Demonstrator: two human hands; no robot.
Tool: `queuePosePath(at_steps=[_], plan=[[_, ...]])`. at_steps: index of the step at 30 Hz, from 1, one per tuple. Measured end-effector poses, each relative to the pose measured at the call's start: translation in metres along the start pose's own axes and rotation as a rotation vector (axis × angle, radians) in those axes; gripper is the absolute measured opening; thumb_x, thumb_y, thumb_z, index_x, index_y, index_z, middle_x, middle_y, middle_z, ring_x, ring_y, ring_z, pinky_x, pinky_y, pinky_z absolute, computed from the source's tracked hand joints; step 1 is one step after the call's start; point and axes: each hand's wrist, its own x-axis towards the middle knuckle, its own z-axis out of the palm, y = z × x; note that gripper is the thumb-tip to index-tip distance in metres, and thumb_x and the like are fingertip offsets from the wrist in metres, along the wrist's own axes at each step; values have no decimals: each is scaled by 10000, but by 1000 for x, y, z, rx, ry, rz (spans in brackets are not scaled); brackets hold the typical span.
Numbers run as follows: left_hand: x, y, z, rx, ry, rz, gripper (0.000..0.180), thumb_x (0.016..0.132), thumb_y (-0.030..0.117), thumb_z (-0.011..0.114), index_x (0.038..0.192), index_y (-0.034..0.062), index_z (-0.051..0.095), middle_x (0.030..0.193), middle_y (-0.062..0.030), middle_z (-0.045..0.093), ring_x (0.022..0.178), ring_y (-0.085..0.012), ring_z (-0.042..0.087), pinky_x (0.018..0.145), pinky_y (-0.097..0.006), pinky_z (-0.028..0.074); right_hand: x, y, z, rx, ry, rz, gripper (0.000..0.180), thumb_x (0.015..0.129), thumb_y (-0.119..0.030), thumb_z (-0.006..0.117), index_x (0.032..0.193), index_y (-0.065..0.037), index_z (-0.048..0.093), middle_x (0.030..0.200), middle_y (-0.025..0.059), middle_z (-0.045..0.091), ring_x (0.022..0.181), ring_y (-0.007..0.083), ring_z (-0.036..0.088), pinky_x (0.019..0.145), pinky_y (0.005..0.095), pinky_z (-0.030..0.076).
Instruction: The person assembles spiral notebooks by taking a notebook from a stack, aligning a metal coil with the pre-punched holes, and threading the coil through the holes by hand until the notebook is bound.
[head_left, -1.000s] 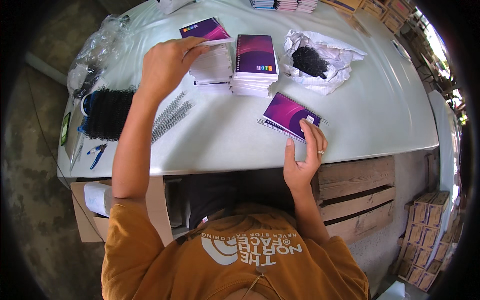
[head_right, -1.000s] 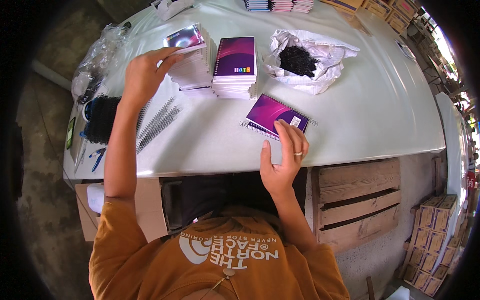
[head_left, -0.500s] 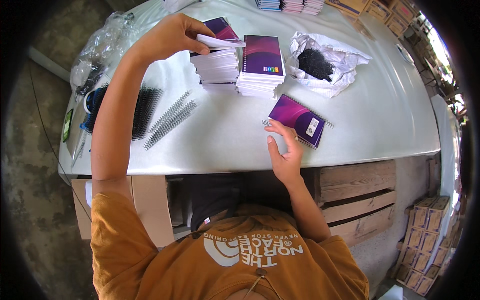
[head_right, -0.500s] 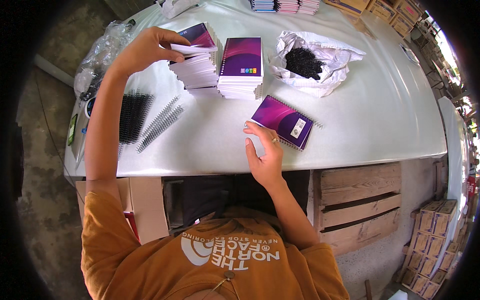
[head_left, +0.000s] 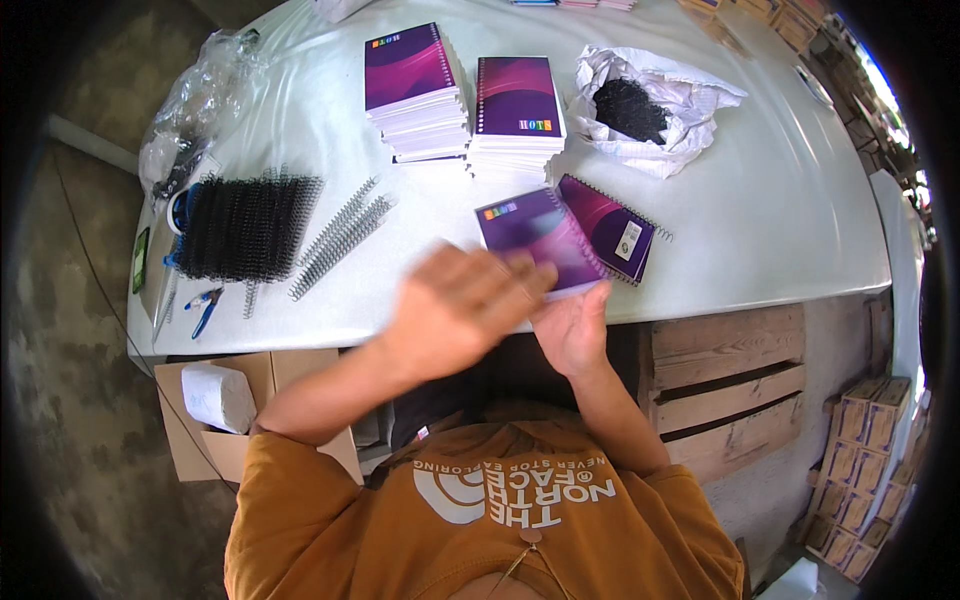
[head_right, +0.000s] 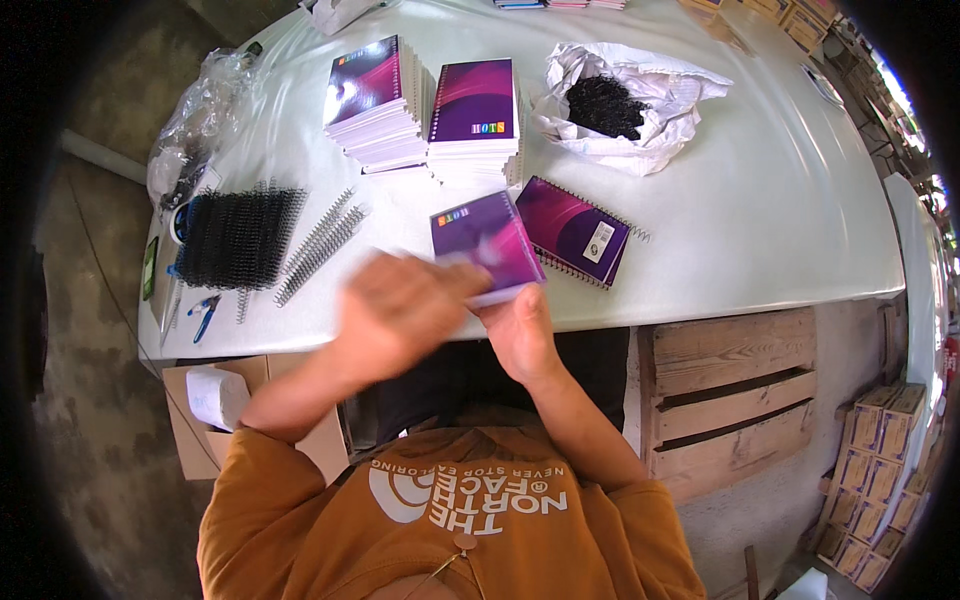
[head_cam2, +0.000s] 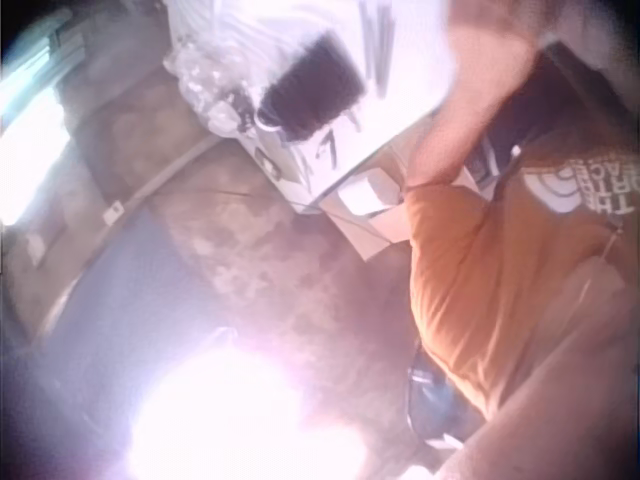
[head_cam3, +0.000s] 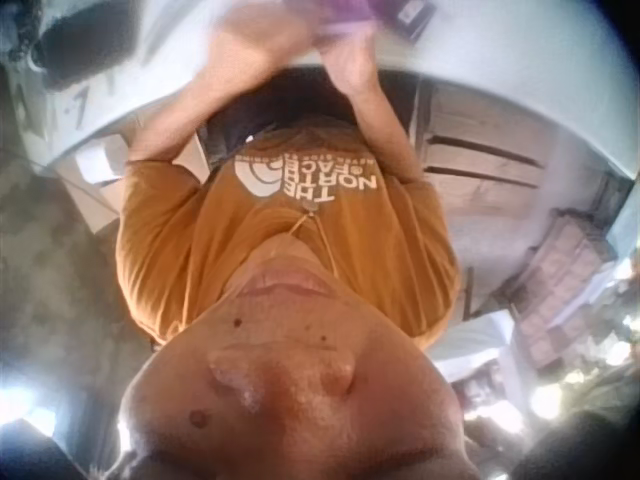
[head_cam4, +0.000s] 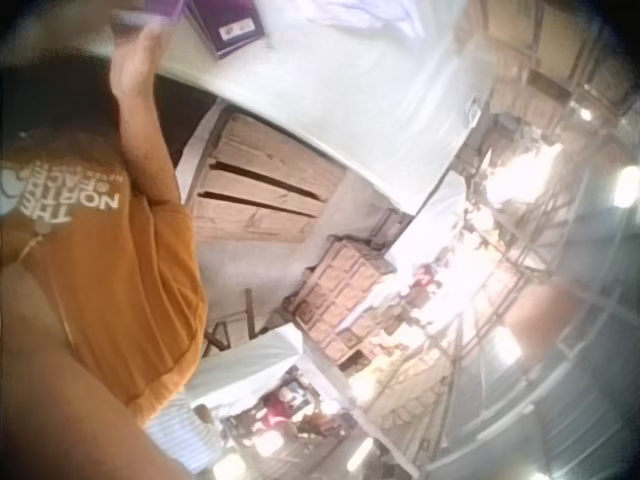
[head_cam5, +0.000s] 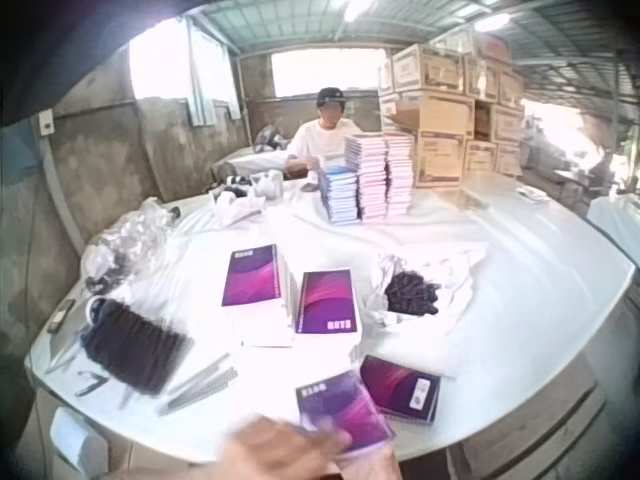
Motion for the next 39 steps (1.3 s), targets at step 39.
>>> queuePosePath(at_steps=[39], plan=[[-65,-69,7,-846,-342,-1017,312,970,332,456,883,42,533,680,41,375,612,-54,312,548,-212,266,37,-10,-26,-992,-274,-24,300,860,-39,608,1159,-20,613,1063,84,660,924,94,573,843,240,453]])
